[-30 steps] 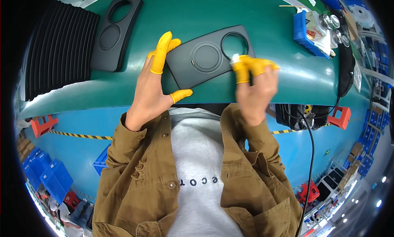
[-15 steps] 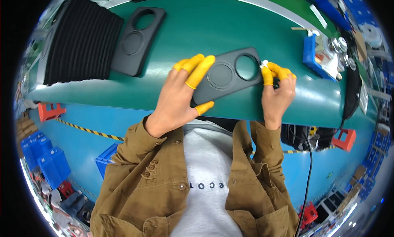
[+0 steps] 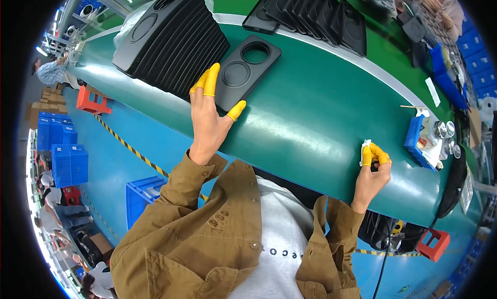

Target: The person cleans plastic component housings by wiping them with a cloth.

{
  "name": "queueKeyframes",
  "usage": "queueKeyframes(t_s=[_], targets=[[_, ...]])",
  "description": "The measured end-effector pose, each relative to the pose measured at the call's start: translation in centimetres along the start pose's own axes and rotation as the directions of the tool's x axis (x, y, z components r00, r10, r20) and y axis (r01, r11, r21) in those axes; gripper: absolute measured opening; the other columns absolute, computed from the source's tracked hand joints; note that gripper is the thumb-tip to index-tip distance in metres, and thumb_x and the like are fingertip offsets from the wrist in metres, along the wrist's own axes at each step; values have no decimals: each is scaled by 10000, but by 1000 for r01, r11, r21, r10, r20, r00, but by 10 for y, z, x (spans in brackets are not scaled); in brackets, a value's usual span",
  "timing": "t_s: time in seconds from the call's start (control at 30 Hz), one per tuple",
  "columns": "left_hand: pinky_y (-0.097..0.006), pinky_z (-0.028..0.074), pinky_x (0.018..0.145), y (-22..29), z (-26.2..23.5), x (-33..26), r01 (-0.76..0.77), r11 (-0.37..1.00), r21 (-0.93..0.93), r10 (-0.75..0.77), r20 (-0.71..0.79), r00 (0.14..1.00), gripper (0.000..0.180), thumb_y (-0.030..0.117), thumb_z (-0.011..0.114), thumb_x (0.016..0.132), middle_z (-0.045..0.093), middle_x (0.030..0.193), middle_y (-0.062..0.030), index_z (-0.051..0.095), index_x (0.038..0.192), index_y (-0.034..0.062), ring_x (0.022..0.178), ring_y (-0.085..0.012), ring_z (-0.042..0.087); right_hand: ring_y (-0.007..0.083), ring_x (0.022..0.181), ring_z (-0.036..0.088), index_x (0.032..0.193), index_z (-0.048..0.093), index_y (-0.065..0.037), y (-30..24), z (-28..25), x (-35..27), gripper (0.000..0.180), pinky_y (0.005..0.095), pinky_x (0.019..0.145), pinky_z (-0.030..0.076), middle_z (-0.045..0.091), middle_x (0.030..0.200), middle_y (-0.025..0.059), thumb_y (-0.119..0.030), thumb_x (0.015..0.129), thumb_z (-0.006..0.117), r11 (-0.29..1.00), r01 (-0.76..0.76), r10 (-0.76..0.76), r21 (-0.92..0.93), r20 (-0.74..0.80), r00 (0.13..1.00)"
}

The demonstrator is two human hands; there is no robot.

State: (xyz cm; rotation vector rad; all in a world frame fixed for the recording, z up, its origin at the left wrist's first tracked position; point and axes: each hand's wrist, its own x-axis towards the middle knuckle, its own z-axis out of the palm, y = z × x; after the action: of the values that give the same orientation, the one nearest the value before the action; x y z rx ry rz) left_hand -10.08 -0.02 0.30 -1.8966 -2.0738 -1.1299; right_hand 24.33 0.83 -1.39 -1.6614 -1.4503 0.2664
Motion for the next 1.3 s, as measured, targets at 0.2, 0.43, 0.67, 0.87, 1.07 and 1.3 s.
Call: queueKeyframes(t_s=[0.2, 0.43, 0.67, 0.87, 1.07, 1.3], targets=[[-455, 417, 1025, -4, 2, 1, 39, 999, -28, -38, 46, 998, 895, 151, 877, 727, 492, 1363, -199, 427, 1494, 45, 1175, -384, 471, 207, 792, 559, 960, 749, -31, 3, -1, 0, 133, 323, 662, 414, 672, 867, 60, -36, 830, 771, 1000, 2, -2, 8, 2, 1000], [-455, 418, 1060, 6, -5, 9, 170, 983, 65, -179, 175, 968, 874, 149, 864, 722, 474, 1378, -214, 449, 1486, 53, 1241, -397, 463, 237, 871, 574, 995, 741, -46, 16, -20, 18, 186, 337, 706, 433, 684, 939, 64, -73, 817, 788, 998, 4, -2, -67, 24, 1000], [-472, 429, 1039, 13, -20, 1, 106, 984, 145, -128, 157, 979, 917, 153, 882, 681, 447, 1415, -247, 458, 1492, 94, 1206, -418, 477, 332, 1077, 582, 1136, 697, -60, -83, -38, 59, 371, 423, 968, 444, 660, 1131, 116, -117, 790, 816, 929, 368, -359, -43, 142, 923], [-455, 383, 1110, 73, -67, 51, -208, 954, -214, 252, 204, 946, 890, 192, 889, 673, 434, 1492, -209, 500, 1466, 82, 1336, -398, 445, 357, 1141, 604, 1203, 692, -78, -97, 67, 175, 429, 426, 969, 480, 670, 1197, 168, -246, 823, 800, 959, 284, -284, 14, 85, 955], [-383, 374, 1116, 92, 20, 194, 286, 743, -605, 121, 542, 831, 778, 378, 755, 878, 489, 1427, -271, 424, 1526, 103, 1334, -298, 483, 396, 1208, 593, 1291, 667, -96, -26, 182, 249, 524, 467, 1017, 475, 662, 1263, 206, -404, 872, 729, 982, -188, 189, -21, 41, 981], [-386, 537, 845, -99, 135, 295, 645, 699, -307, -531, 380, 757, 404, 275, 669, 909, 715, 1118, -194, 683, 1180, -25, 983, -281, 707, 357, 1222, 543, 1256, 706, -145, -73, 213, 213, 430, 481, 1030, 428, 684, 1258, 118, -349, 878, 717, 992, 54, -33, -115, 177, 984]])
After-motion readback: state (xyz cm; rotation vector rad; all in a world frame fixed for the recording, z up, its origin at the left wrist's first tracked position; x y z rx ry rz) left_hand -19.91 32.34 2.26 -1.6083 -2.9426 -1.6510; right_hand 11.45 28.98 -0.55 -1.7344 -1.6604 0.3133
